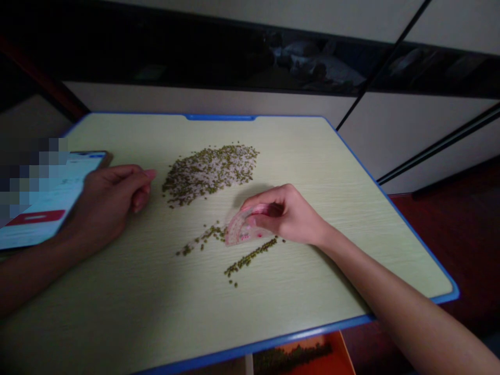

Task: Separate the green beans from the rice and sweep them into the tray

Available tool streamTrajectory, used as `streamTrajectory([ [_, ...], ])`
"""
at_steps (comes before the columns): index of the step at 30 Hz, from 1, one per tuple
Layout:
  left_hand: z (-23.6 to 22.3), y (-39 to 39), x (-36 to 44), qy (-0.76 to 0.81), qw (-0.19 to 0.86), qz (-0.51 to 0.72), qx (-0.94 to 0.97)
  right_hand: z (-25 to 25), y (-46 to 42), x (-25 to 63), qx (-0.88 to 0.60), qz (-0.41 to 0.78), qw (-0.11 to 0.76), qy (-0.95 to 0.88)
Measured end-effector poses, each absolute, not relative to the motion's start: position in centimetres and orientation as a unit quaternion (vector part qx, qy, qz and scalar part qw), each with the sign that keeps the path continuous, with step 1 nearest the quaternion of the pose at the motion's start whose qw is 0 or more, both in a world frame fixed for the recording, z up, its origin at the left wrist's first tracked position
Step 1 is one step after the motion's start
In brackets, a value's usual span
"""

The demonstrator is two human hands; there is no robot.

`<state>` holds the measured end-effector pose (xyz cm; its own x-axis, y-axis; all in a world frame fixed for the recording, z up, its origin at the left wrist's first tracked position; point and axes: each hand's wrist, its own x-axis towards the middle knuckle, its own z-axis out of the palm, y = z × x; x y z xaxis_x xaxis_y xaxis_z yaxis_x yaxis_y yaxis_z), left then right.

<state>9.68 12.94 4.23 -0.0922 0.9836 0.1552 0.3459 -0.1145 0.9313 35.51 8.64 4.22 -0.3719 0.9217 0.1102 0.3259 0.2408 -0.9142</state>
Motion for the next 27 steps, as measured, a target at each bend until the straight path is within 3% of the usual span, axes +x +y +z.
streamTrajectory([
  [18,4.27,12.81,9.78,0.578,0.348,0.467,0.572,4.13,8.6,35.12,-0.455,0.483,0.341,-0.666],
  [27,4.48,12.85,9.81,0.577,0.343,0.468,0.575,4.08,8.62,35.44,-0.48,0.442,0.341,-0.677],
])
